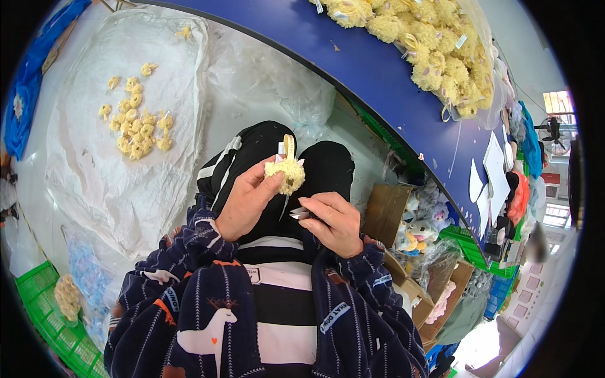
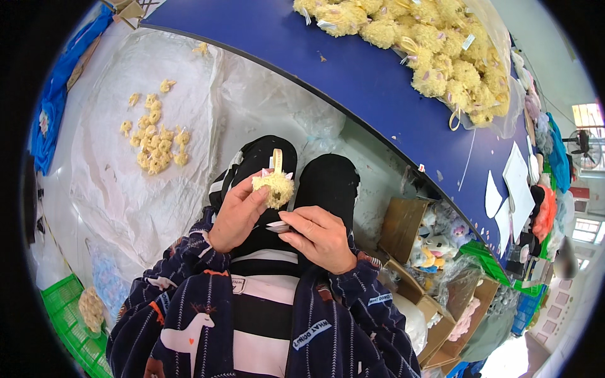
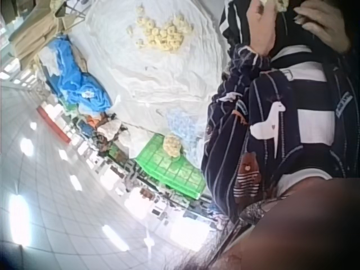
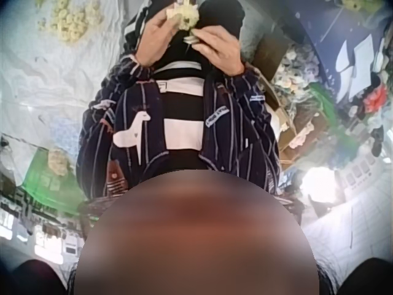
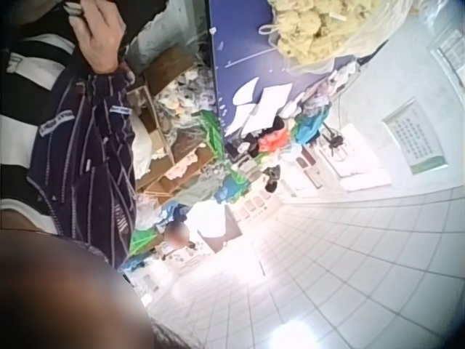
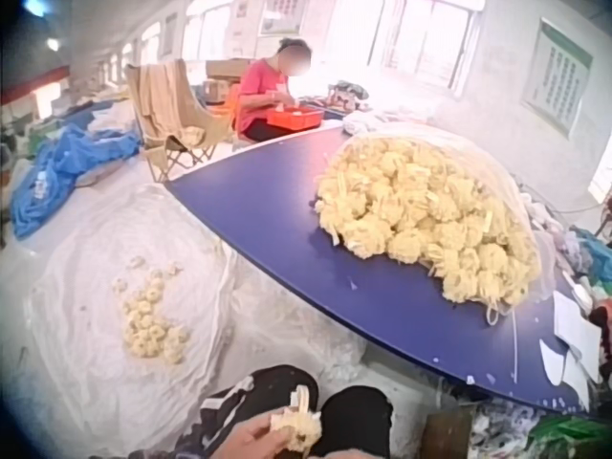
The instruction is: The person sits on the floor and repeatedly picks up small yellow fluffy decorative items from a blue table. Using scissors, they trim the edges of each item and place the finished pieces back on the table. The process is repeated for multiple items in a consistent sequence.
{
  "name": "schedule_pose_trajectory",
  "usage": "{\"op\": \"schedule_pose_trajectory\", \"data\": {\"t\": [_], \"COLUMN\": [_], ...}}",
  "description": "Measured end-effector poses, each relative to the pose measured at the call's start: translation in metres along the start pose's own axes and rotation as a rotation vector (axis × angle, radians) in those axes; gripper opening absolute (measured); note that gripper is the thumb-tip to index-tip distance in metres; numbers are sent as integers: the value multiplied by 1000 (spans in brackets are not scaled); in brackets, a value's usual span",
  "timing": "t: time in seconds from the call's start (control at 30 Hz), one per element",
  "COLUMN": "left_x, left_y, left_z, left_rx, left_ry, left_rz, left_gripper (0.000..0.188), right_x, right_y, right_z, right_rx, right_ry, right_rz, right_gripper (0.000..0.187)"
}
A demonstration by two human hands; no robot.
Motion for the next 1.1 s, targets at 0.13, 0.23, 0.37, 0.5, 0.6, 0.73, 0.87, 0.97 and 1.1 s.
{"op": "schedule_pose_trajectory", "data": {"t": [0.13, 0.23, 0.37, 0.5, 0.6, 0.73, 0.87, 0.97, 1.1], "left_x": [7, 6, 4, 4, 7, 7, 12, -38, -138], "left_y": [3, 3, 1, -1, 3, -3, 12, 35, 87], "left_z": [2, 1, 1, 2, 3, -1, -4, -8, -33], "left_rx": [-13, -26, -30, -19, -26, -12, -57, -73, -341], "left_ry": [65, 63, 24, 5, 20, 39, 31, -200, -636], "left_rz": [-137, -151, -100, -101, -80, -105, -28, 531, 1343], "left_gripper": [32, 32, 32, 33, 34, 36, 35, 30, 27], "right_x": [-28, -30, -29, -30, -26, -27, -24, -38, -36], "right_y": [4, -1, -7, -11, 0, -7, -20, -20, 95], "right_z": [-4, -5, -4, -7, -5, 0, 6, 4, 22], "right_rx": [-27, 0, 2, -20, -99, -115, -123, 184, -359], "right_ry": [-298, -302, -325, -310, -255, -346, -187, -507, -378], "right_rz": [-64, -57, -49, -27, 89, 52, 36, 478, 39], "right_gripper": [35, 33, 30, 22, 23, 39, 15, 11, 10]}}
Point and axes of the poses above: each hand's wrist, its own z-axis towards the middle knuckle, its own y-axis out of the back of the hand, x = y × z, the point moved 9 cm from there along z, towards the middle knuckle
